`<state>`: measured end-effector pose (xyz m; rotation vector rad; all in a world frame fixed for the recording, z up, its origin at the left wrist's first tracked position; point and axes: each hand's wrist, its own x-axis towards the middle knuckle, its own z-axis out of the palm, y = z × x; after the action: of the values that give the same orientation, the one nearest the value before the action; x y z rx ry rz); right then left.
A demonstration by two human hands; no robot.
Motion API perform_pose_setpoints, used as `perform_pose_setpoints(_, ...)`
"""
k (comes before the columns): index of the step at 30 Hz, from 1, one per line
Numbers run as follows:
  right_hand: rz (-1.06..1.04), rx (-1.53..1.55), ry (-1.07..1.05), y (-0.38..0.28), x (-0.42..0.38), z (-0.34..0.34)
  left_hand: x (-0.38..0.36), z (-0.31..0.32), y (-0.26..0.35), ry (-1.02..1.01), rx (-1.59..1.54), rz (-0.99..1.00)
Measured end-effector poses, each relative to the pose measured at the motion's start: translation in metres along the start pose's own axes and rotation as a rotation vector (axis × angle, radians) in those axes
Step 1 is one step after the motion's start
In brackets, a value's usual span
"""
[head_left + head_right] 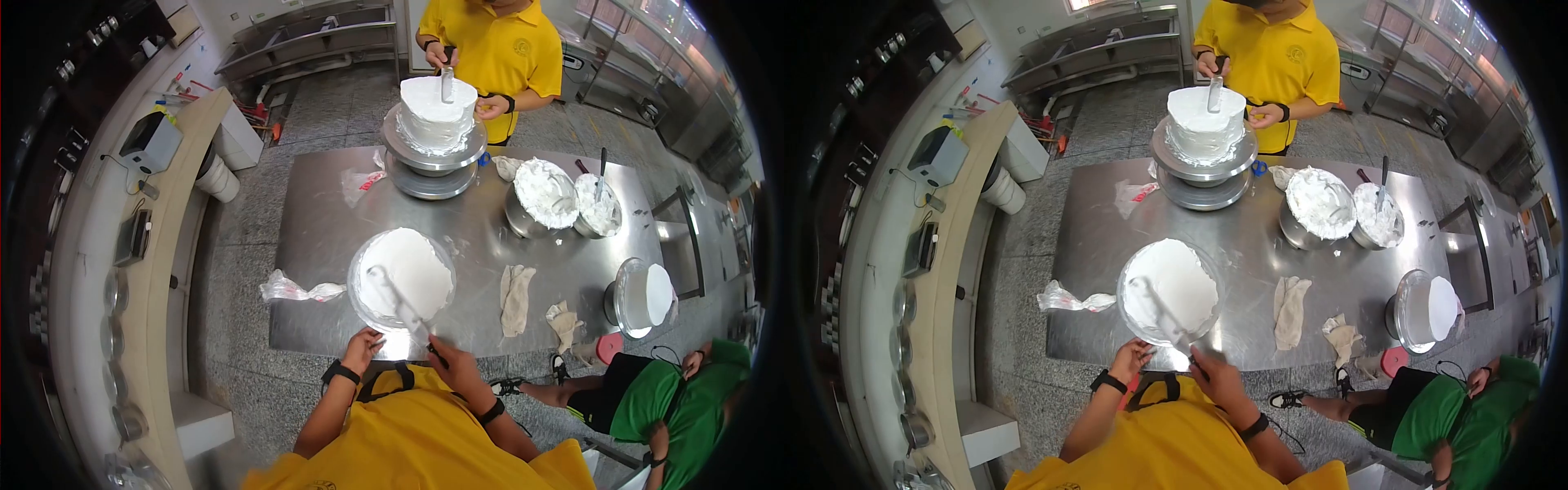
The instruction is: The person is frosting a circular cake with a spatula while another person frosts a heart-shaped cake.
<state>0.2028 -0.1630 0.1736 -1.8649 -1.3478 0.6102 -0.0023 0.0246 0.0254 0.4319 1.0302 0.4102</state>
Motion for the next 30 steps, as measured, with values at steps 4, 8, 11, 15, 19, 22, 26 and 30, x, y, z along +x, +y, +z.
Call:
perform_pose_setpoints(4,0.035,-0.093,0.136,0.013,0.013,-0.002,0.001,-0.008,-0.004,-0.01,0.003,-0.004)
perform_pose_setpoints(8,-0.006,-0.148,0.107,0.03,0.015,0.001,0.001,-0.017,0.008,0.0,0.032,0.032)
perform_pose_setpoints(11,-0.02,-0.183,0.085,0.029,0.013,0.003,0.004,-0.025,0.01,-0.012,-0.001,0.037)
perform_pose_setpoints(15,-0.043,-0.15,-0.017,0.01,0.006,-0.001,0.0,-0.022,0.004,-0.015,0.057,0.033)
perform_pose_setpoints(19,-0.131,-0.041,-0.141,0.003,0.001,0.009,-0.006,-0.011,-0.004,0.042,0.073,0.035)
perform_pose_setpoints(22,-0.157,-0.011,-0.188,-0.011,0.0,0.006,0.013,-0.027,-0.016,0.05,0.032,-0.031)
perform_pose_setpoints(26,-0.119,0.037,-0.097,0.002,0.009,0.007,-0.013,-0.003,-0.005,-0.014,0.093,0.022)
perform_pose_setpoints(30,-0.079,0.032,0.104,0.012,0.026,-0.006,-0.018,0.001,-0.004,-0.049,0.106,0.0)
